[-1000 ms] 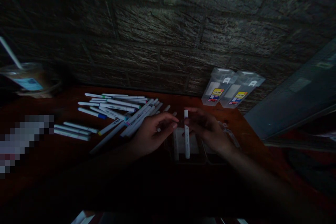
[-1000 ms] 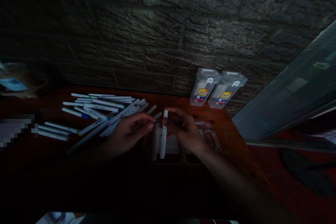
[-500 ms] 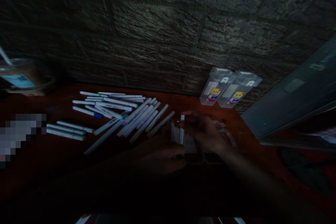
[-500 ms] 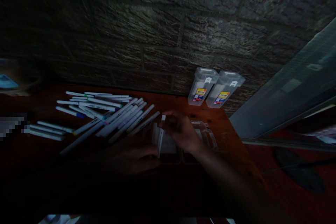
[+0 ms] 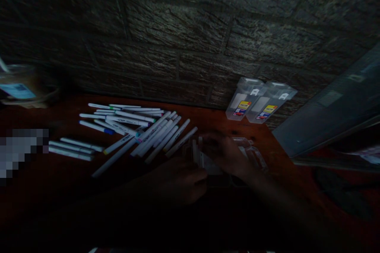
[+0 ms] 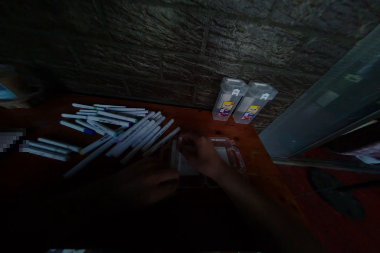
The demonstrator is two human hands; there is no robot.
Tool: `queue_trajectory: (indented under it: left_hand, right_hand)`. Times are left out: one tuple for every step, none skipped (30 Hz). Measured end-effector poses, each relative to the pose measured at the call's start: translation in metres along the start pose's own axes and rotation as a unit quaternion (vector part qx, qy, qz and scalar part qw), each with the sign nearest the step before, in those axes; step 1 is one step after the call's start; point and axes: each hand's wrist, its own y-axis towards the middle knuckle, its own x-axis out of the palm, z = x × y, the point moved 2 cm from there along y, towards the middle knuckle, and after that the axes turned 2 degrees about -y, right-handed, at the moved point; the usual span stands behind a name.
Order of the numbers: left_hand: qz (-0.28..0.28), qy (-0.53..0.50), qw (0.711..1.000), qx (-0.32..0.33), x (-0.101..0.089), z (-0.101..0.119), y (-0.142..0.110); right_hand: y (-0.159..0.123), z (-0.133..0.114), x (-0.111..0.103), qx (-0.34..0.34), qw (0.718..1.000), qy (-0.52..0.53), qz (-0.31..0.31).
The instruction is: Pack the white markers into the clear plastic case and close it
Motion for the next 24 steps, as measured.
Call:
queue_trajectory:
  left_hand:
    - [-0.007, 0.001, 1.0, 0.001, 0.001, 0.0001, -0.0002]
    - [-0.014, -0.003, 1.0, -0.008, 0.0016, -0.0003, -0.0004]
    - [-0.017, -0.01, 1.0, -0.019, 0.0018, -0.0007, -0.0006]
    - [-0.02, -0.017, 0.999, -0.024, 0.0015, -0.001, -0.0008]
    - [-0.019, -0.024, 0.999, -0.025, 0.0009, -0.0011, -0.0009]
    - [-0.015, -0.029, 0.999, -0.023, 0.0, -0.0012, -0.0011]
    - [-0.009, -0.032, 0.999, -0.02, -0.0008, -0.0014, -0.0014]
    - [-0.006, -0.031, 0.999, -0.009, -0.0013, -0.0013, -0.0017]
    - [-0.005, -0.029, 1.0, 0.003, -0.0013, -0.0013, -0.002]
    - [-0.002, -0.029, 1.0, 0.009, -0.0008, -0.0015, -0.0024]
    - [0.0, -0.028, 1.0, 0.013, 0.0001, -0.0018, -0.0027]
    - [0.001, -0.027, 1.0, 0.016, 0.0013, -0.0021, -0.003]
    - [0.003, -0.025, 1.0, 0.015, 0.0025, -0.0024, -0.0031]
    - [0.007, -0.022, 1.0, 0.009, 0.0034, -0.0028, -0.003]
    - [0.01, -0.017, 1.0, -0.001, 0.0039, -0.0033, -0.0028]
    - [0.01, -0.01, 1.0, -0.01, 0.004, -0.0038, -0.0024]
    - [0.009, -0.005, 1.0, -0.019, 0.0037, -0.0042, -0.002]
    - [0.008, -0.004, 1.0, -0.026, 0.003, -0.0047, -0.0016]
    - [0.006, -0.007, 0.999, -0.033, 0.0023, -0.0052, -0.0012]
    - [0.005, -0.013, 0.999, -0.036, 0.0019, -0.0058, -0.001]
    - [0.003, -0.018, 0.999, -0.037, 0.0019, -0.0064, -0.001]
    - [0.002, -0.023, 0.999, -0.034, 0.0025, -0.0069, -0.0011]
    - [0.004, -0.025, 0.999, -0.031, 0.0034, -0.0074, -0.0014]
    - [0.006, -0.025, 0.999, -0.028, 0.0046, -0.0079, -0.0018]
  right_hand:
    - [-0.0001, -0.0005, 0.0001, -0.005, 1.0, -0.012, -0.004]
    - [-0.0002, -0.0011, 0.0, -0.01, 1.0, -0.021, -0.008]
    - [-0.0004, -0.0018, -0.0001, -0.013, 0.999, -0.029, -0.013]
    - [-0.0005, -0.0024, -0.0001, -0.015, 0.999, -0.038, -0.019]
    - [-0.0005, -0.0031, -0.0003, -0.016, 0.998, -0.047, -0.024]
    - [-0.0003, -0.0038, -0.0005, -0.016, 0.998, -0.057, -0.029]
    - [-0.0001, -0.0044, -0.0008, -0.016, 0.997, -0.065, -0.034]
    - [0.0002, -0.0051, -0.0011, -0.016, 0.997, -0.071, -0.04]
    - [0.0006, -0.0058, -0.0014, -0.016, 0.996, -0.073, -0.044]
    - [0.0009, -0.0064, -0.0018, -0.017, 0.996, -0.073, -0.046]
    - [0.0011, -0.0069, -0.0022, -0.019, 0.996, -0.072, -0.048]
    - [0.0011, -0.0072, -0.0024, -0.021, 0.996, -0.07, -0.049]
    - [0.001, -0.0073, -0.0024, -0.022, 0.996, -0.069, -0.05]
    - [0.0008, -0.0072, -0.0022, -0.02, 0.996, -0.069, -0.05]
    - [0.0004, -0.0067, -0.0018, -0.015, 0.996, -0.068, -0.049]
    - [0.0001, -0.006, -0.0012, -0.009, 0.997, -0.067, -0.047]
    - [-0.0002, -0.0054, -0.0006, -0.003, 0.997, -0.064, -0.044]
    - [-0.0004, -0.0049, 0.0, 0.001, 0.997, -0.059, -0.04]
    - [-0.0005, -0.0046, 0.0004, 0.002, 0.998, -0.055, -0.038]
    - [-0.0004, -0.0046, 0.0007, 0.003, 0.998, -0.052, -0.038]
    - [-0.0003, -0.0047, 0.0007, 0.002, 0.998, -0.053, -0.04]
    - [-0.0001, -0.005, 0.0004, 0.002, 0.997, -0.056, -0.044]
    - [0.0001, -0.0051, 0.0, 0.003, 0.997, -0.06, -0.049]
    - [0.0003, -0.0052, -0.0007, 0.004, 0.997, -0.061, -0.053]
